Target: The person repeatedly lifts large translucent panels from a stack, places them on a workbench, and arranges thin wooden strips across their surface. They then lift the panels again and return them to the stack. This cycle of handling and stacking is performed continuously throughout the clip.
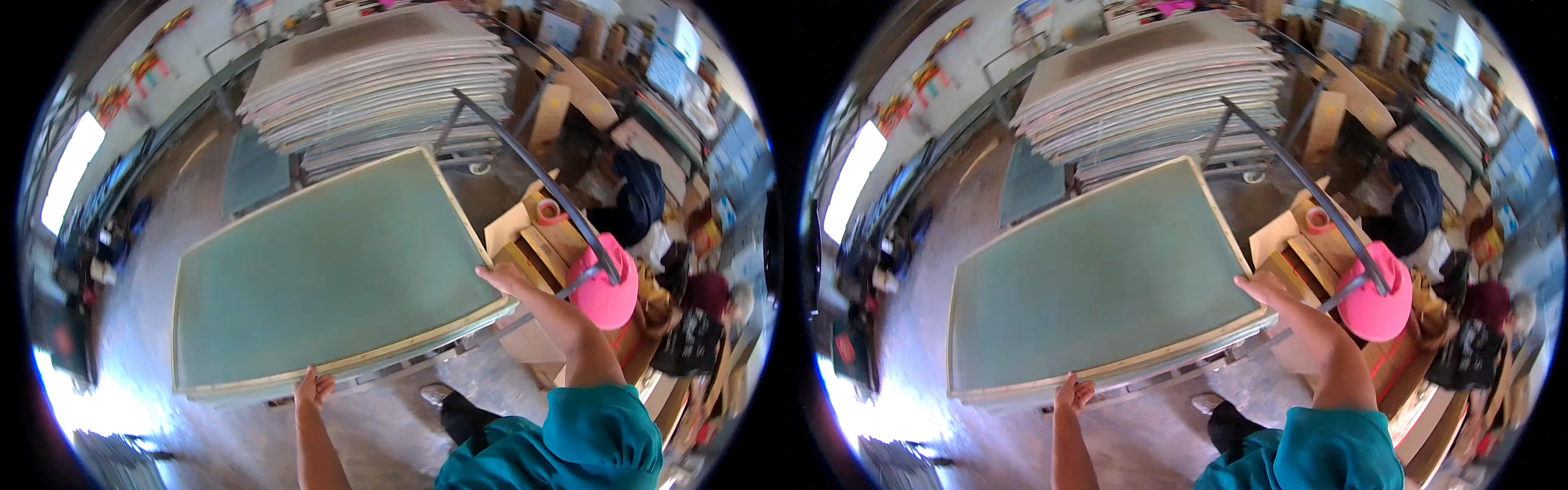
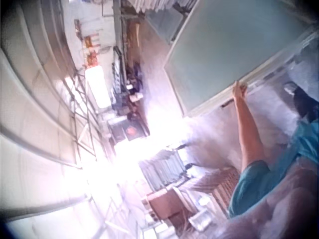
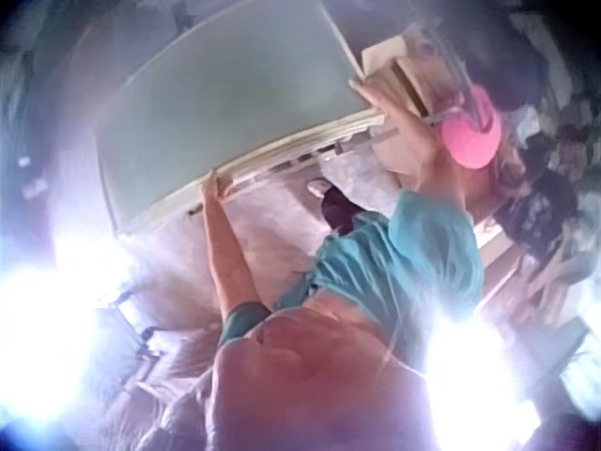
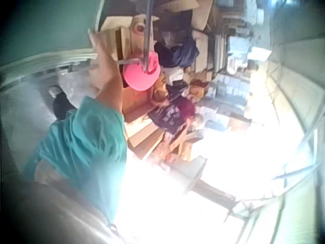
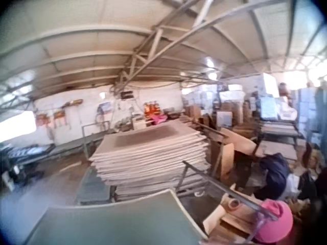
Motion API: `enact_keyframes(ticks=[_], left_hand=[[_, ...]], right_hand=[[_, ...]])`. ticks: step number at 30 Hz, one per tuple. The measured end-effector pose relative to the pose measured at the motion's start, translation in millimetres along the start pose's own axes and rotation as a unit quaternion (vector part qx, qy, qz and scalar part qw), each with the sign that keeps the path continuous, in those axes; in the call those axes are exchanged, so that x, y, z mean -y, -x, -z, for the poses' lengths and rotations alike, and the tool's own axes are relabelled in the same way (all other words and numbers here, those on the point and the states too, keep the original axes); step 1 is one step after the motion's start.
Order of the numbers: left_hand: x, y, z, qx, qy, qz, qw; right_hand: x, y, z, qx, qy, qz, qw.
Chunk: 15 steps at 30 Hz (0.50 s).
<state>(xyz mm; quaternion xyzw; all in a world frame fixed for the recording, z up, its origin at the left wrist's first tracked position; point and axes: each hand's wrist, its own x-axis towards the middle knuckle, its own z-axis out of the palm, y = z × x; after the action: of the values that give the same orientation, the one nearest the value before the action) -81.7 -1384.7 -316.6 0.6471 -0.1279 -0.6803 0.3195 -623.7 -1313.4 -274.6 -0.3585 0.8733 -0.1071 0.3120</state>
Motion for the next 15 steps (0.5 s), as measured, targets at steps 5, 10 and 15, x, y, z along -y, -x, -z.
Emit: enact_keyframes(ticks=[5,10,15], left_hand=[[47.4,48.9,21.2,0.059,-0.121,0.010,0.991],[147.9,189.4,33.4,0.020,-0.030,-0.083,0.996],[315.4,326.2,57.3,-0.262,-0.173,-0.190,0.930]], right_hand=[[47.2,-9.3,9.8,0.056,0.425,0.121,0.895],[108.3,63.8,-58.4,-0.048,0.292,0.436,0.850],[123.4,217.8,-169.8,0.147,0.243,0.647,0.707]])
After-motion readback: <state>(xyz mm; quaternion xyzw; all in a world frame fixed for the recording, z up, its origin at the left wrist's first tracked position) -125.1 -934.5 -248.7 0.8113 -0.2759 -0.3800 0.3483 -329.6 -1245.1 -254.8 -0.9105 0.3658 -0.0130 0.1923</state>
